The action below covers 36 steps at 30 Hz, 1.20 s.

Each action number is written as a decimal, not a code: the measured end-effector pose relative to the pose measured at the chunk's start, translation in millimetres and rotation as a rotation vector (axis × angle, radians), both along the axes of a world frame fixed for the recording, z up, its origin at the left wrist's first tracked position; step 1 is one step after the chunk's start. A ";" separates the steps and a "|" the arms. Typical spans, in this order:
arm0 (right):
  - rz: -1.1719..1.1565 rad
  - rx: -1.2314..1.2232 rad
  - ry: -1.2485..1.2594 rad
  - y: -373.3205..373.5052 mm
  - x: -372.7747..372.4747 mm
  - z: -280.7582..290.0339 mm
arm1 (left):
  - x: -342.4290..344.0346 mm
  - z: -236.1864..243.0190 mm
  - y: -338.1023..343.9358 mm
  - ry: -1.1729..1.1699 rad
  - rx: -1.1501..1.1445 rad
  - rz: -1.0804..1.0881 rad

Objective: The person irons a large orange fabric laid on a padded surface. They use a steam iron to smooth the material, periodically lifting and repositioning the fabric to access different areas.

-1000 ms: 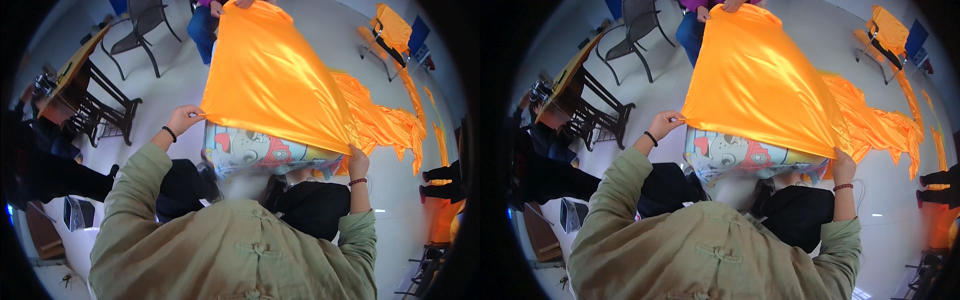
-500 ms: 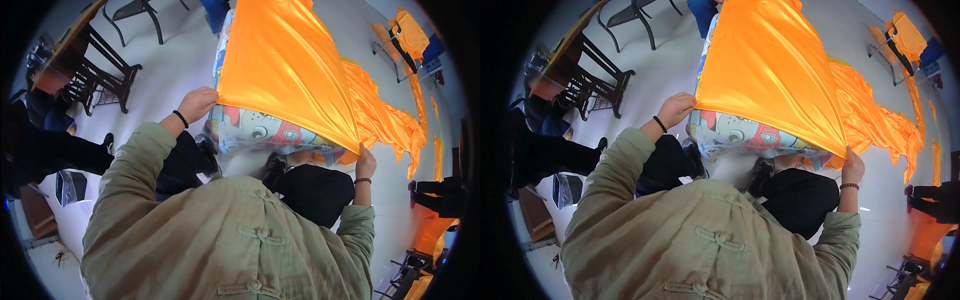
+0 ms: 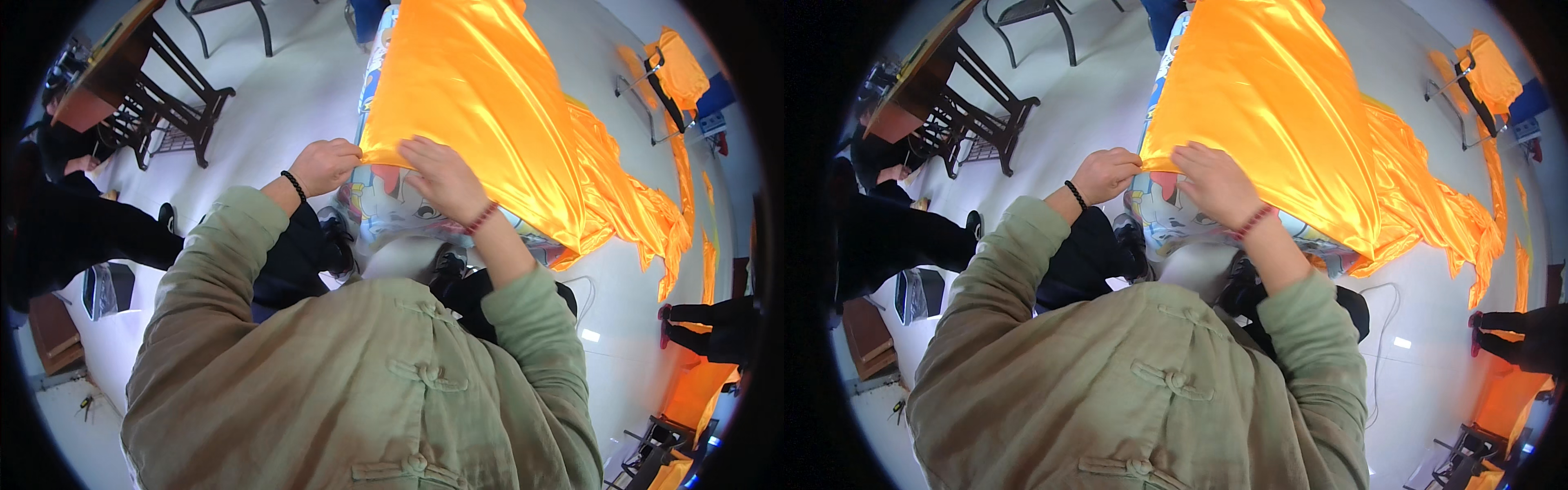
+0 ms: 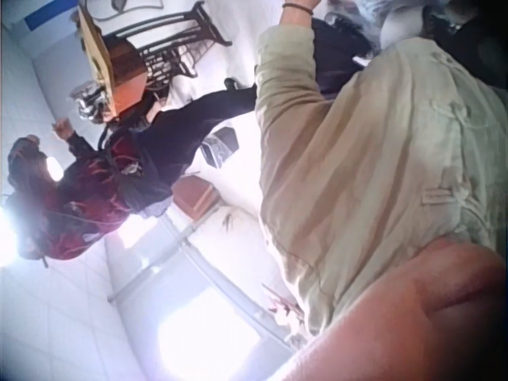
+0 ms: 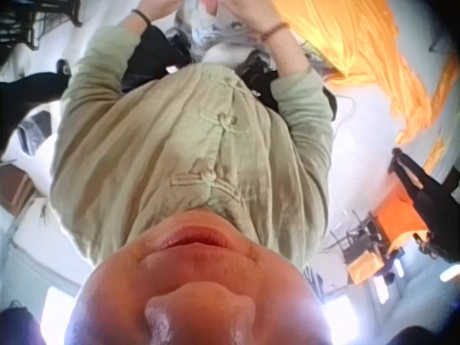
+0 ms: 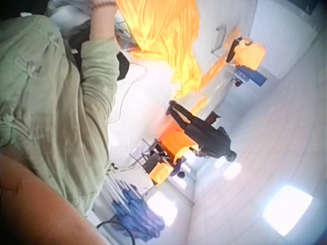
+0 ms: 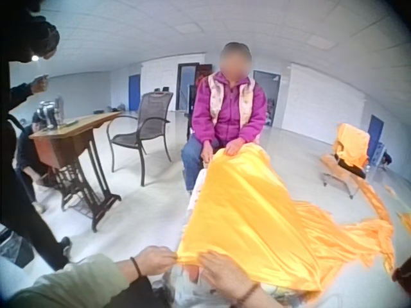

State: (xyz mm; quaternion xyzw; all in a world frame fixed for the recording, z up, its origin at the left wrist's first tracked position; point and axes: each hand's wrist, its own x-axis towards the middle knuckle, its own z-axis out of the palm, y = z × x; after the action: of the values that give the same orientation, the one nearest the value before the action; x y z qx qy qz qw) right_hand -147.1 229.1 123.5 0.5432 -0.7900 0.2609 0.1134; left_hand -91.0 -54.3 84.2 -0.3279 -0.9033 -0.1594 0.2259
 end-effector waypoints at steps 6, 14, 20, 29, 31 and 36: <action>-0.076 0.334 0.073 -19.5 16.6 -11.7 | 13.7 -13.6 -19.6 -0.219 0.059 0.142; -0.163 0.368 0.046 -9.1 36.1 -22.6 | -22.4 -6.9 7.4 -1.036 0.902 0.559; -0.164 0.329 0.030 -7.8 37.1 -22.9 | -20.2 1.2 9.8 -1.188 0.706 0.507; -0.161 0.274 -0.035 -6.4 38.1 -25.7 | -11.3 -8.0 0.3 -0.739 0.929 0.584; -0.162 0.271 -0.042 -6.6 37.8 -25.7 | -9.1 -12.1 13.0 -0.684 0.763 0.524; -0.158 0.207 -0.051 -7.4 36.1 -26.8 | -11.9 -13.6 17.1 -0.740 0.719 0.515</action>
State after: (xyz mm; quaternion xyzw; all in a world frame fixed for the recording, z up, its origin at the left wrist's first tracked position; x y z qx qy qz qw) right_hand -111.0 221.7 96.7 0.4813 -0.8556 0.1818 0.0568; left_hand -103.0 -37.2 70.6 0.0776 -0.8619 -0.5005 0.0239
